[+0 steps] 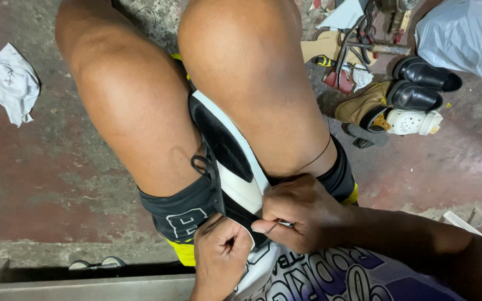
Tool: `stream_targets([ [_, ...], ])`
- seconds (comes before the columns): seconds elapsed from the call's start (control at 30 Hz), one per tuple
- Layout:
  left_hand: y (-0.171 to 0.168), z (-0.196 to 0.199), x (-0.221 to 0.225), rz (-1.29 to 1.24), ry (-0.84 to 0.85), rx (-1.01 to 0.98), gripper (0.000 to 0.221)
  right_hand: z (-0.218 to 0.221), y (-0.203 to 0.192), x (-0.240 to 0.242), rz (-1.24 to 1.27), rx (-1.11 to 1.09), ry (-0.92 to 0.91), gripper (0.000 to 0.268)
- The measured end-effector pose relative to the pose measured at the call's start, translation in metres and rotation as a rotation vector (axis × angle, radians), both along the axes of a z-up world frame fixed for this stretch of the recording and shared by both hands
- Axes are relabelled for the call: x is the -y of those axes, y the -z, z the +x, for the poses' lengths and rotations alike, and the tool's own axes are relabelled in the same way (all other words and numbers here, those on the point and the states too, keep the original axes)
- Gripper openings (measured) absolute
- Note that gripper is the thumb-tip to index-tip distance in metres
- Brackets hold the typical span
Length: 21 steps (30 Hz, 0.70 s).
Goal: The person stitches a shoe sole onto a black and white sneaker using an awl and thread, pulling the thread through the sole while holding the shoe on their lap.
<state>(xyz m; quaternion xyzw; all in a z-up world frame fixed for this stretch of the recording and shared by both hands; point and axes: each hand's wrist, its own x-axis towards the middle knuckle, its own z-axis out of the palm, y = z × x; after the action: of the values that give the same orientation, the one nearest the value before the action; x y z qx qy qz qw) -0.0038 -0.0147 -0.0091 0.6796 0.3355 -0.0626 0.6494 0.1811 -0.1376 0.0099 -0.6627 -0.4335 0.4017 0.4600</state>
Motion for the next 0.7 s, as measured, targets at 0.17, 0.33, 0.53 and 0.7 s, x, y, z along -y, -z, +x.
stream_targets([
  [0.17,-0.003,0.005,-0.001,0.085,-0.015,0.078,0.027,-0.004,0.0,-0.001,-0.045,0.009,0.015,0.031],
  [0.33,-0.018,0.015,-0.01,-0.01,0.012,0.057,0.016,0.003,-0.001,0.011,0.056,-0.134,0.127,0.023],
  [0.53,-0.036,0.016,-0.004,0.322,0.105,0.294,0.02,-0.006,-0.009,0.03,0.004,-0.052,0.319,0.017],
  [0.7,-0.064,0.018,-0.005,0.475,0.156,0.467,0.022,-0.005,-0.016,0.031,0.154,-0.161,0.402,0.041],
])
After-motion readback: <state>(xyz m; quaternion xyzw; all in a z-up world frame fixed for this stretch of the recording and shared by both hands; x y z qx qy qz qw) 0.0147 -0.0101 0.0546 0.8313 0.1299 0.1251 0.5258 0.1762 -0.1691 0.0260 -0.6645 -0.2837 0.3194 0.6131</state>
